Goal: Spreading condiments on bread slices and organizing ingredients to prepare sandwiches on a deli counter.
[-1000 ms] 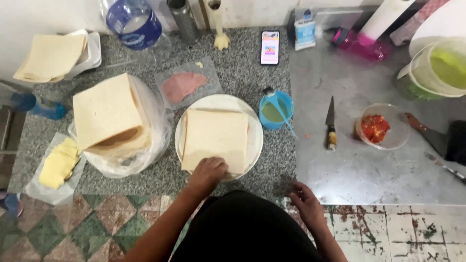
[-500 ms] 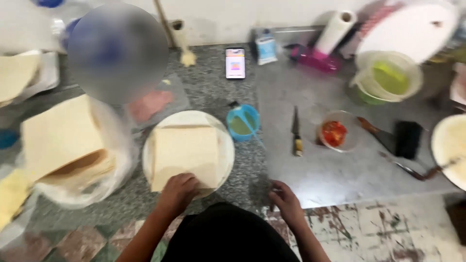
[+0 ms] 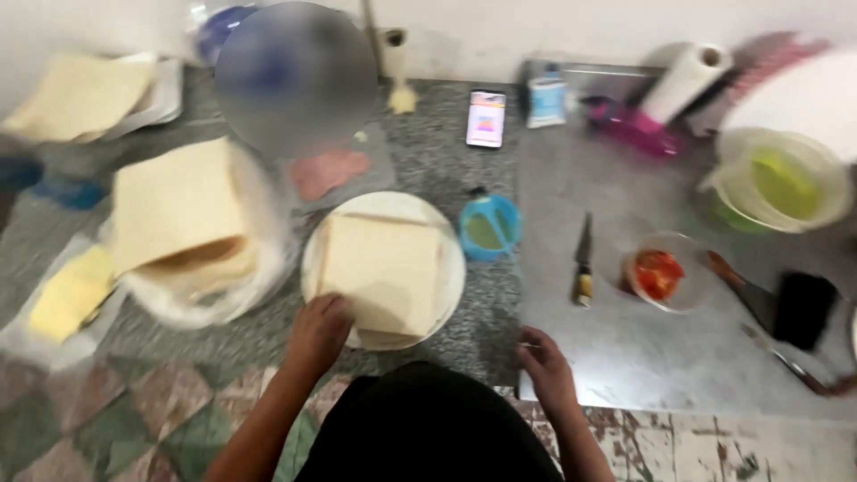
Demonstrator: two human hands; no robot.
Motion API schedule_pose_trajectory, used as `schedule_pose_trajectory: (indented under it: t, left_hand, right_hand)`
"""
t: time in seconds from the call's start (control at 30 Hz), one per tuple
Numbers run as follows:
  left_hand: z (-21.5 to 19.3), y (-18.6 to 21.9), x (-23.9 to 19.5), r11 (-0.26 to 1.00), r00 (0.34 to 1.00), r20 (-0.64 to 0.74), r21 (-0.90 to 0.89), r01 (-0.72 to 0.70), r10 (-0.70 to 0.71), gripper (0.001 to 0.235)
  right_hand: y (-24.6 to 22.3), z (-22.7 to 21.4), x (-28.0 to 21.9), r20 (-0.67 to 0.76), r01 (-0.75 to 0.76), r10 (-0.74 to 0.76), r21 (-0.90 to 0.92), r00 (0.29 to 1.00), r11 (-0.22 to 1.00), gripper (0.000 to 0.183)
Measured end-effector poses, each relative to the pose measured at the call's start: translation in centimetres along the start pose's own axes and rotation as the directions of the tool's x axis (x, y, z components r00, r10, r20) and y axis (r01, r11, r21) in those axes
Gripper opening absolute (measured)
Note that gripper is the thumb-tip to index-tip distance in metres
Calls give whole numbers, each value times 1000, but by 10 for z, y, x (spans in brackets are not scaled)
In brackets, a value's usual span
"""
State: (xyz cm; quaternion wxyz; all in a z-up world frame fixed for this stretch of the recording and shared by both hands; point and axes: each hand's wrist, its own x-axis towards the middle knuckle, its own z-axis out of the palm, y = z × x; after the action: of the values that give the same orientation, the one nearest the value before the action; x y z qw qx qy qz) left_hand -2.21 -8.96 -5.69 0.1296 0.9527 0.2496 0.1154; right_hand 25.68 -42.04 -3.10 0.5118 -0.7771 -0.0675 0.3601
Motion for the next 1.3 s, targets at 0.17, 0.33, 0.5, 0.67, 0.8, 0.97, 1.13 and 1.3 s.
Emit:
schedule_pose_trajectory:
  t: [0.17, 0.33, 0.5, 0.67, 0.8, 0.97, 1.13, 1.3]
  left_hand:
    - [-12, -12, 13, 943, 947, -42, -107, 314, -320, 52]
    - [-30, -11, 42, 759, 814, 223, -294, 580, -536, 57]
    - [16, -48, 60, 754, 816, 272, -315, 577, -510, 65]
    - [13, -45, 62, 785, 853, 226, -334, 522, -471, 54]
    - [16, -43, 52, 913, 954, -78, -323, 250, -288, 50]
    - [-32, -27, 60, 909, 977, 142, -367, 198, -156, 52]
    - [-28, -47, 57, 869, 978, 107, -448, 209, -180, 59]
    - [-7, -71, 53, 722, 941, 261, -607, 332, -214, 57]
  right_hand:
    - [-15, 19, -4, 76, -38, 53, -186, 996, 982, 42]
    - [-12, 49, 10, 210, 146, -74, -350, 975, 925, 46]
    - [-61, 92, 1, 317, 194, -72, -372, 946, 908, 52]
    - [-71, 125, 6, 331, 141, -15, -359, 943, 923, 62]
    - [-96, 149, -7, 279, -1, 134, -430, 951, 903, 70]
    - [-127, 172, -26, 273, 41, 114, -503, 955, 864, 67]
    - [-126, 185, -31, 181, -9, 126, -541, 975, 841, 65]
    - [-132, 194, -39, 56, -129, 197, -580, 979, 804, 70]
